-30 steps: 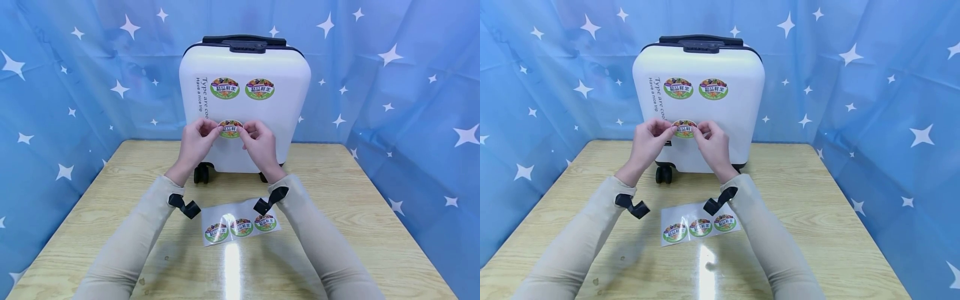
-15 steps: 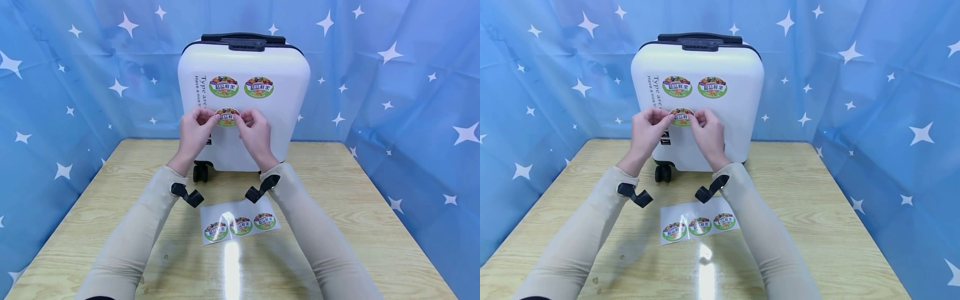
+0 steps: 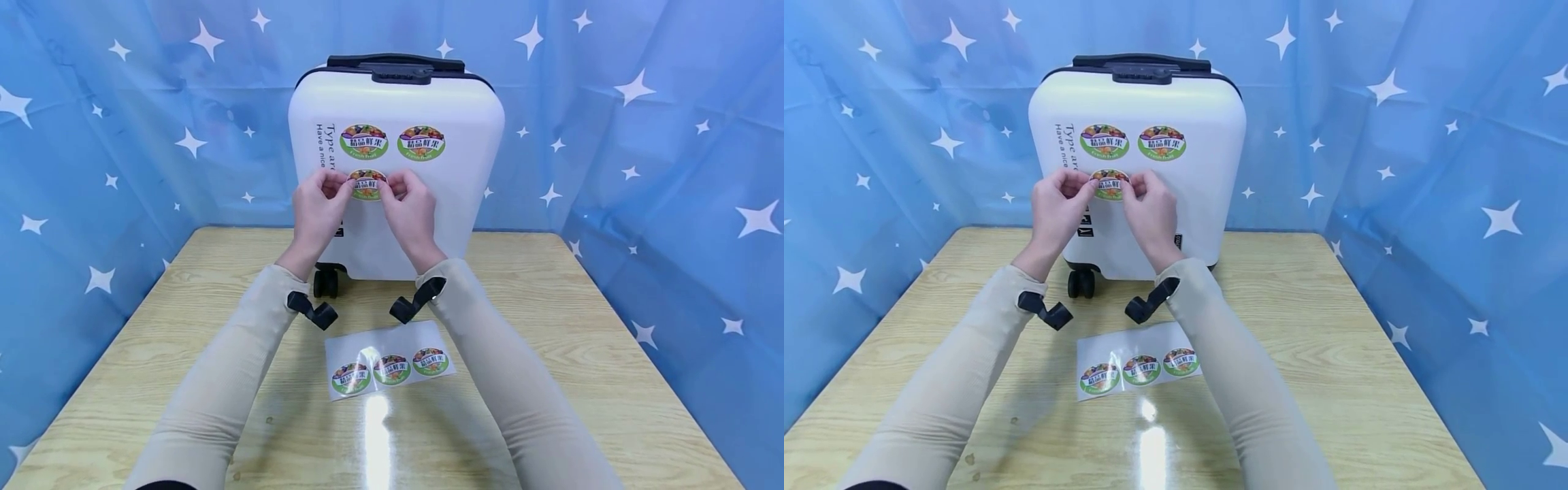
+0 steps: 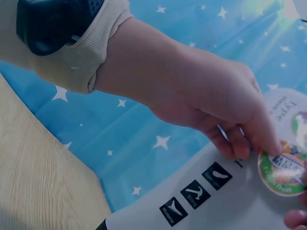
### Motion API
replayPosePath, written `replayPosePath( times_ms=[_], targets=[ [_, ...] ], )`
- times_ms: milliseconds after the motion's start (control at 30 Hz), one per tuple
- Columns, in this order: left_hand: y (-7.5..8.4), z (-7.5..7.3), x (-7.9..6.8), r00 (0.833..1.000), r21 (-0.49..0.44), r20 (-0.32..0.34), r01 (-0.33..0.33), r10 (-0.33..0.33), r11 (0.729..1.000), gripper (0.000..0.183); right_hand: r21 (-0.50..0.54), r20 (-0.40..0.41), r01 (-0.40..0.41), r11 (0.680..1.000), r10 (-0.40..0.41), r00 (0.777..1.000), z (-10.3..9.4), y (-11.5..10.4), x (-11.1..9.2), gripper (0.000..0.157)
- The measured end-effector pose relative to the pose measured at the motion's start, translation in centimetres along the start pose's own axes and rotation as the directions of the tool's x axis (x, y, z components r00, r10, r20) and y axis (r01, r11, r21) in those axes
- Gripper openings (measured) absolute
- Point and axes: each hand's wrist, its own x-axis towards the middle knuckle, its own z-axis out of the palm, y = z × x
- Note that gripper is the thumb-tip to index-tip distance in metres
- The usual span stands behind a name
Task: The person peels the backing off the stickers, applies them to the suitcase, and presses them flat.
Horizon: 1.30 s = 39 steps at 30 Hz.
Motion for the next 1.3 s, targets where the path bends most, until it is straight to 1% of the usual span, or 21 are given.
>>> replayPosePath(
  times_ms=[267, 433, 533, 767, 933, 1000, 1133, 1300],
  targets=[
    [-0.2, 0.0, 0.4, 1.000, 0.039, -0.018, 0.010, -0.009, 0.999, 0.018, -0.063, -0.004, -0.013, 0.998, 0.012, 1.000, 0.7, 0.0, 0.0, 0.015],
    [-0.2, 0.2, 0.5, 0.999, 0.068, -0.023, 0.029, -0.027, 0.997, 0.018, -0.110, -0.008, 0.010, 0.994, -0.011, 1.000, 1.0, 0.0, 0.1, 0.015],
    [-0.2, 0.3, 0.6, 0.999, 0.085, -0.029, 0.030, -0.028, 0.996, 0.017, -0.130, -0.018, 0.024, 0.991, -0.027, 0.999, 1.0, 0.0, 0.2, 0.014],
    [-0.2, 0.7, 0.5, 0.999, 0.122, -0.044, -0.005, 0.010, 0.993, 0.017, -0.176, -0.043, 0.067, 0.982, -0.075, 0.996, 1.1, 0.4, 0.3, 0.014],
    [-0.4, 0.8, 0.5, 0.998, 0.157, -0.063, -0.016, 0.026, 0.987, 0.016, -0.201, -0.046, 0.074, 0.977, -0.085, 0.995, 1.3, 0.4, 0.3, 0.014],
    [-0.5, 0.8, 0.5, 0.997, 0.167, -0.067, -0.013, 0.025, 0.986, 0.017, -0.209, -0.047, 0.074, 0.975, -0.085, 0.995, 1.3, 0.4, 0.3, 0.014],
    [-0.6, 0.6, 0.5, 0.997, 0.159, -0.077, -0.015, 0.028, 0.987, 0.021, -0.219, -0.051, 0.066, 0.973, -0.079, 0.996, 1.3, 0.4, 0.2, 0.017],
    [-0.9, 0.4, 0.5, 0.995, 0.157, -0.096, 0.000, 0.015, 0.988, 0.026, -0.249, -0.058, 0.021, 0.968, -0.037, 0.998, 1.1, 0.7, 0.1, 0.024]
  ],
)
